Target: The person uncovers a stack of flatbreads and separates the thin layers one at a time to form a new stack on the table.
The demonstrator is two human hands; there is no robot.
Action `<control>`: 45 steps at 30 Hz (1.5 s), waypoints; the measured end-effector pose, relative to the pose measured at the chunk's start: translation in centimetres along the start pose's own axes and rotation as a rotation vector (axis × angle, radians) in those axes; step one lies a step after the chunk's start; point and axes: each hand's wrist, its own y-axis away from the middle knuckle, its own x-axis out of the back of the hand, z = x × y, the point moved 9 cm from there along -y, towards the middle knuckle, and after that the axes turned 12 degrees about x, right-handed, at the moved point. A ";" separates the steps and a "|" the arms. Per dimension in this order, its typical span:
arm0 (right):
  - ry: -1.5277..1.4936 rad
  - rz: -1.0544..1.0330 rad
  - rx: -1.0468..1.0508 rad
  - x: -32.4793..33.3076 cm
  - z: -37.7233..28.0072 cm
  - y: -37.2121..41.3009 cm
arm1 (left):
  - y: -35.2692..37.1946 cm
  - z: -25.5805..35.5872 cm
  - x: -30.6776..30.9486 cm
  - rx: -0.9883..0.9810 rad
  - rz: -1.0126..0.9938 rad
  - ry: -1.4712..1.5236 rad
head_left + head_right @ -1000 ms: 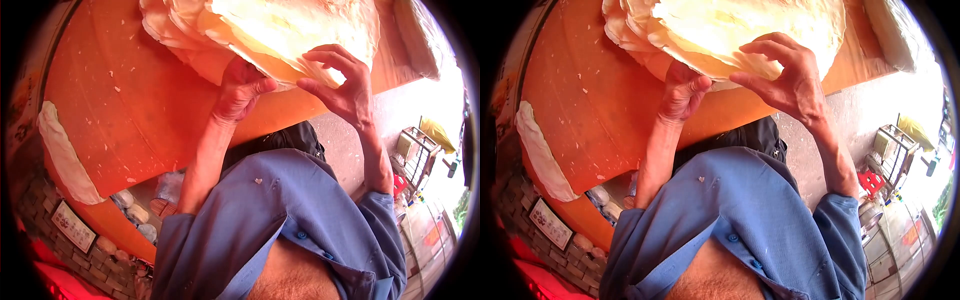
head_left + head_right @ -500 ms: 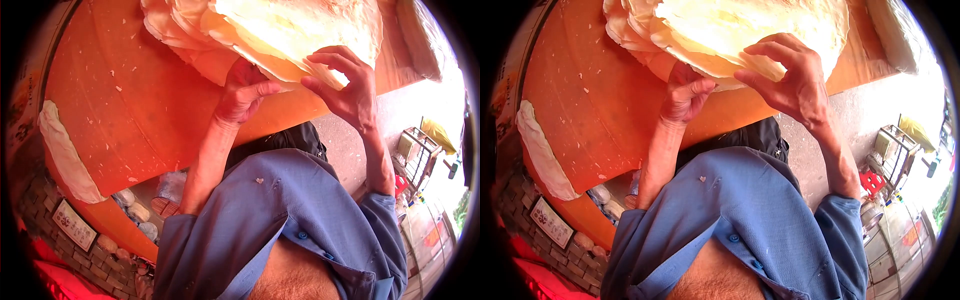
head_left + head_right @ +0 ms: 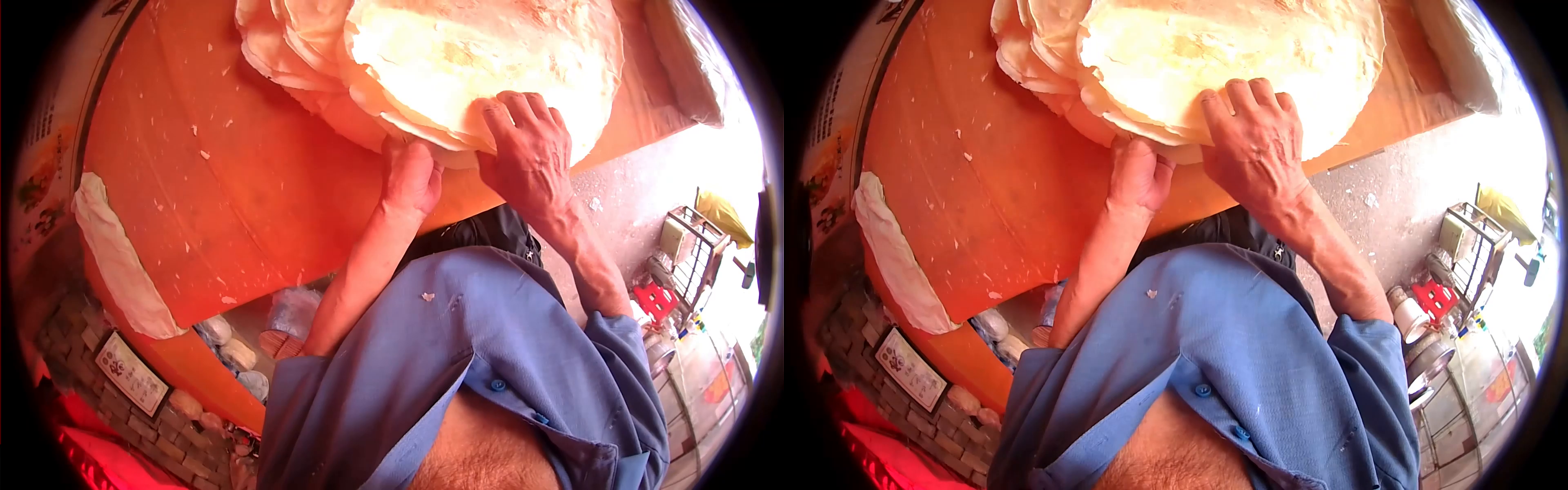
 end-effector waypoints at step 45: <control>0.106 0.085 0.069 2.4 3.3 6.5 | 1.2 2.6 3.2 0.118 0.083 0.030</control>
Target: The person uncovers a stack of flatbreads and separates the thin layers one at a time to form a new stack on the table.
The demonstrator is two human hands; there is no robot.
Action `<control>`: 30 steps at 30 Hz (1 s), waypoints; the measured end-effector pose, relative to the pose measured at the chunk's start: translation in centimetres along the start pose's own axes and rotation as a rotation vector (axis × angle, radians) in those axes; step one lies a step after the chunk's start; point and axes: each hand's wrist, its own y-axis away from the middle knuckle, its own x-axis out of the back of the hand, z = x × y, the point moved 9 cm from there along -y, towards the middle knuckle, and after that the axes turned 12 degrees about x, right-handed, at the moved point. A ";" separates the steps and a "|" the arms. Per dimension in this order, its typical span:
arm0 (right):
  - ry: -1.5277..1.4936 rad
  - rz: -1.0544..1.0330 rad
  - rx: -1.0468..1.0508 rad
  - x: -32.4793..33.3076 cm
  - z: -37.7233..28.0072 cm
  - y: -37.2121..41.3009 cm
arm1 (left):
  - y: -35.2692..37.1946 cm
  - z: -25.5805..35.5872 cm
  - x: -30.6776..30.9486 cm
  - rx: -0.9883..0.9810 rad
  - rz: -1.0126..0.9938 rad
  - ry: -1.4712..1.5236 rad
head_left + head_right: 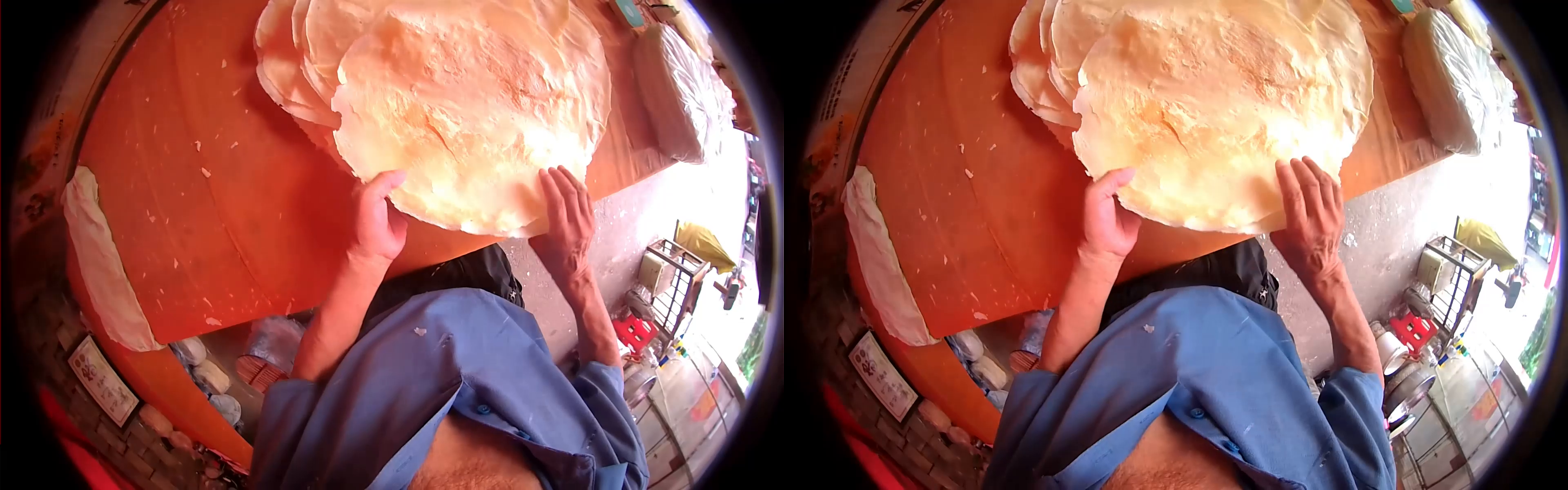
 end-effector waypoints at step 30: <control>-0.909 0.265 -0.932 -9.4 16.9 -4.7 | -1.6 7.0 2.6 -0.423 0.171 -0.285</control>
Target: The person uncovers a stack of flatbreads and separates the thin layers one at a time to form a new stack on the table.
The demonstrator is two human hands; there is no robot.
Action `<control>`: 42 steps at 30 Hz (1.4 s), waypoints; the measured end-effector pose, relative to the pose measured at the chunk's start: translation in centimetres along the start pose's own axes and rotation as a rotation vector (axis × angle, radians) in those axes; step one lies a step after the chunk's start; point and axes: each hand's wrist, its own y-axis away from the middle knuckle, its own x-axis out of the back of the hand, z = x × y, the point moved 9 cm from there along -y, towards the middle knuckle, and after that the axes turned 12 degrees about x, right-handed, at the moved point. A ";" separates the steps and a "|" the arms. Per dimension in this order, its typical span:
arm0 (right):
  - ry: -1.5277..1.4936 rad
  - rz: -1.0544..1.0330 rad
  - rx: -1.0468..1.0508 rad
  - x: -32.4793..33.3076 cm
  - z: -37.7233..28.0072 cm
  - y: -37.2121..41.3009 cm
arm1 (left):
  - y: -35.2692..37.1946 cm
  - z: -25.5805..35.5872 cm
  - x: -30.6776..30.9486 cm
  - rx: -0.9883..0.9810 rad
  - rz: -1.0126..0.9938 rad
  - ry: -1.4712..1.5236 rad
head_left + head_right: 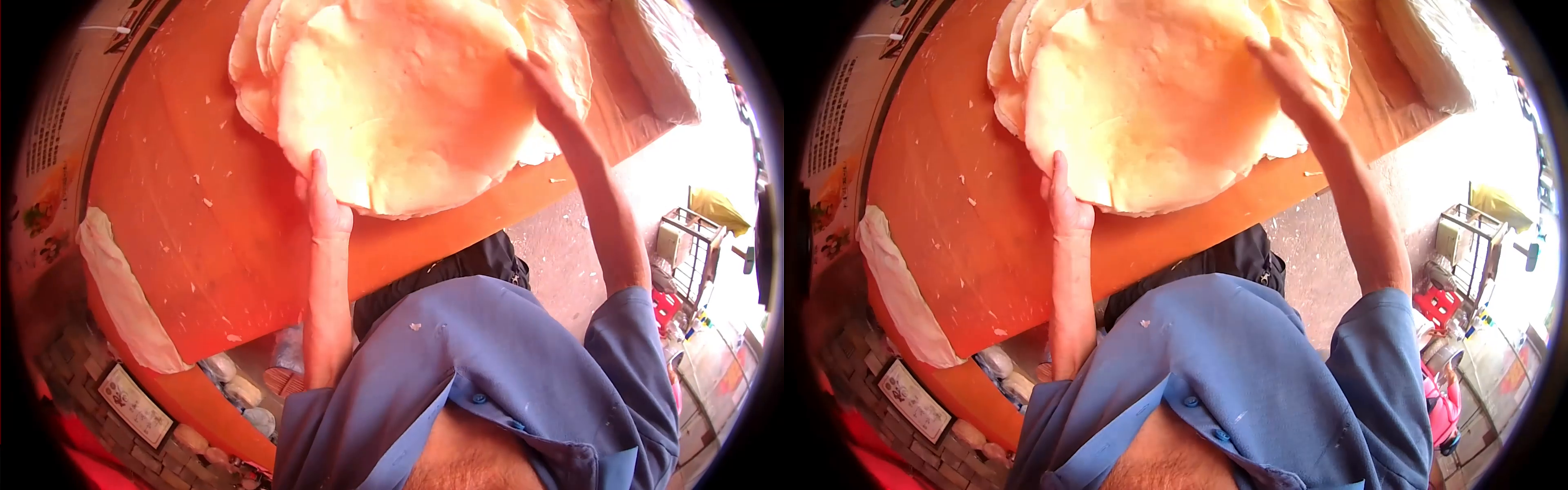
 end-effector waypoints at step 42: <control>0.517 -0.343 0.615 -11.5 -8.9 7.8 | 17.5 12.5 25.7 -0.468 0.682 -1.298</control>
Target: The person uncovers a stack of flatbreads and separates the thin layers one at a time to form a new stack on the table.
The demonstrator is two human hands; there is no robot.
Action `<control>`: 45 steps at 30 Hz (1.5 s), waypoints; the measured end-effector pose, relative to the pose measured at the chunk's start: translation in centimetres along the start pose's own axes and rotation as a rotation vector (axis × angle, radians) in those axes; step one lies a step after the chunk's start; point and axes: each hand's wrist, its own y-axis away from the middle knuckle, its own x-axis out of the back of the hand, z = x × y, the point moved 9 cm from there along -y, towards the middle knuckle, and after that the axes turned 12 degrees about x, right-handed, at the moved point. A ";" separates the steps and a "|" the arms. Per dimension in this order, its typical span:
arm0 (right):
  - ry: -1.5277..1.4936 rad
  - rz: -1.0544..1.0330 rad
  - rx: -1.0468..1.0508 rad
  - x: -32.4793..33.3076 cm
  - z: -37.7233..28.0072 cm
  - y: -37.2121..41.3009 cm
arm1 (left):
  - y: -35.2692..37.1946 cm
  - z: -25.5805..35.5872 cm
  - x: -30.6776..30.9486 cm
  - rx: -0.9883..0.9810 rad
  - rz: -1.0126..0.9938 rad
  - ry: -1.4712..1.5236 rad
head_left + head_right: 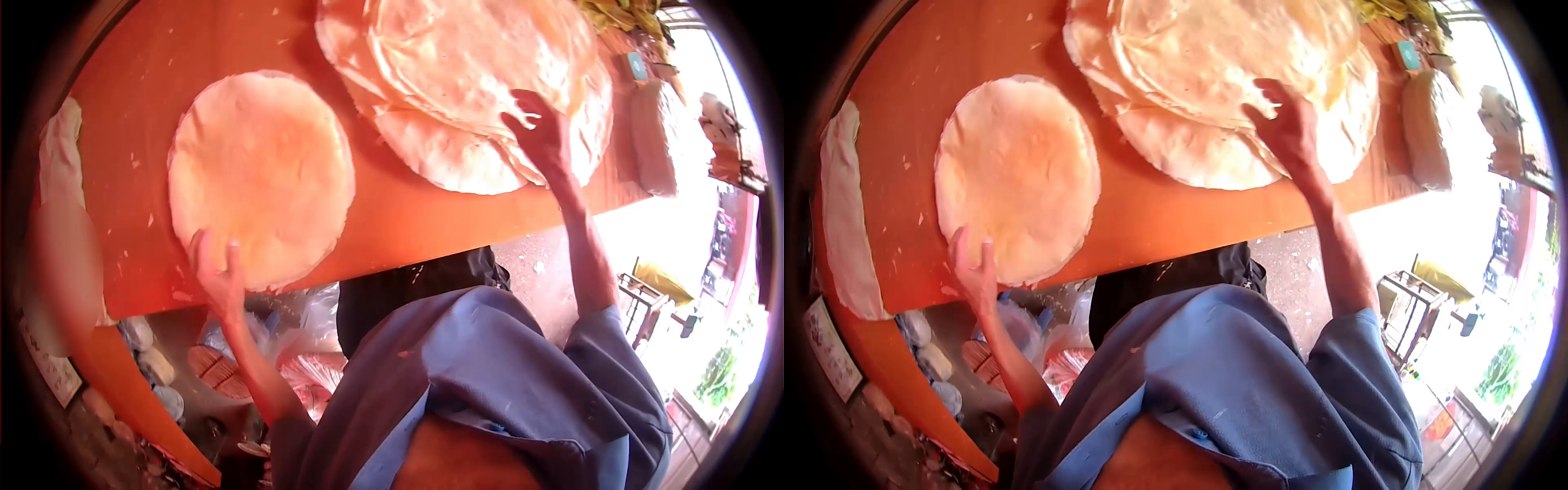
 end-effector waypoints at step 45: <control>-0.448 -0.265 0.252 3.8 -0.4 -2.3 | 5.8 33.4 -24.2 0.376 -0.752 1.814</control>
